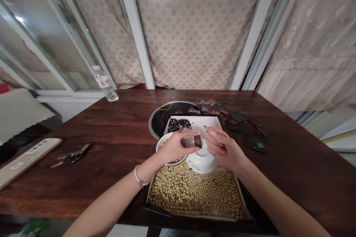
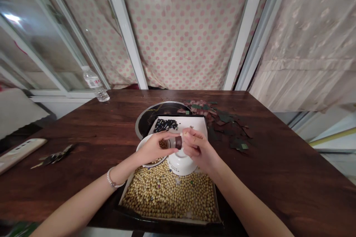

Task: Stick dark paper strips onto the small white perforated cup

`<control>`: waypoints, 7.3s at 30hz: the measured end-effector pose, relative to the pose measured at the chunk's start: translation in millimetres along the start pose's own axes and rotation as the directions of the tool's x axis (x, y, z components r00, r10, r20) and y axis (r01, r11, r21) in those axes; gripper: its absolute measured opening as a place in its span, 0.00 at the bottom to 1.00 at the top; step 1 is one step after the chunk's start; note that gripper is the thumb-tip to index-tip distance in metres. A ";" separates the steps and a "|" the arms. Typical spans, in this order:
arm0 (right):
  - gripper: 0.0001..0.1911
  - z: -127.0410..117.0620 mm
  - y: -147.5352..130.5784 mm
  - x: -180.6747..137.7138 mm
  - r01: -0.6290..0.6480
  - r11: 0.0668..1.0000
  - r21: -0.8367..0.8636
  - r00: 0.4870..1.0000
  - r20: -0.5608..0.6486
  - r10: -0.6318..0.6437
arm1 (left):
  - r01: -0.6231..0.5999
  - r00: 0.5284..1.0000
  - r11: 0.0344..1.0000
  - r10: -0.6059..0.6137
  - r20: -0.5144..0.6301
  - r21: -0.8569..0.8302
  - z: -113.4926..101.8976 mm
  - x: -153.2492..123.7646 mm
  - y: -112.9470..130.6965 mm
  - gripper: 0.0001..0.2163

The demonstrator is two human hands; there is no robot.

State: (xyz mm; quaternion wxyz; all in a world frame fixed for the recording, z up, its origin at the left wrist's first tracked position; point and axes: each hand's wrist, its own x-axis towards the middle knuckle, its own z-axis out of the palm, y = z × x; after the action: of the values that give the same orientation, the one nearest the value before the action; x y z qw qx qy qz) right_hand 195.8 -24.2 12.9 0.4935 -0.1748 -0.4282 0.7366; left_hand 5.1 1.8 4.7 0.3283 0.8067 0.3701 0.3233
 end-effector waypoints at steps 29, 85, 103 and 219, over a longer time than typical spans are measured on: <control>0.08 -5.7 26.4 -29.9 0.410 -0.348 -0.843 0.908 0.341 0.243 | -0.128 0.991 0.947 0.112 0.070 0.293 7.3 -3.8 0.8 0.22; 0.10 -25.7 3.3 -2.6 0.178 0.023 -0.984 0.984 0.178 -0.008 | -0.151 0.986 0.955 0.126 0.112 0.254 13.0 -7.4 0.9 0.23; 0.10 -29.2 3.9 -4.8 0.146 0.108 -0.983 0.989 0.145 -0.017 | -0.163 0.982 0.955 0.133 0.133 0.248 12.5 -6.1 1.3 0.20; 0.08 -15.6 7.3 0.2 0.124 -0.019 -0.992 0.991 0.124 -0.044 | -0.184 0.978 0.939 0.144 0.153 0.292 5.1 -11.5 -12.0 0.24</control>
State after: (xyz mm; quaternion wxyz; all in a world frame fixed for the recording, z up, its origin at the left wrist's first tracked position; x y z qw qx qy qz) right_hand 202.1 -18.0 -1.9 0.2529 -0.4270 -0.8480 0.1862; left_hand -1.5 -2.9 -10.7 0.1951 0.8949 0.3249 0.2358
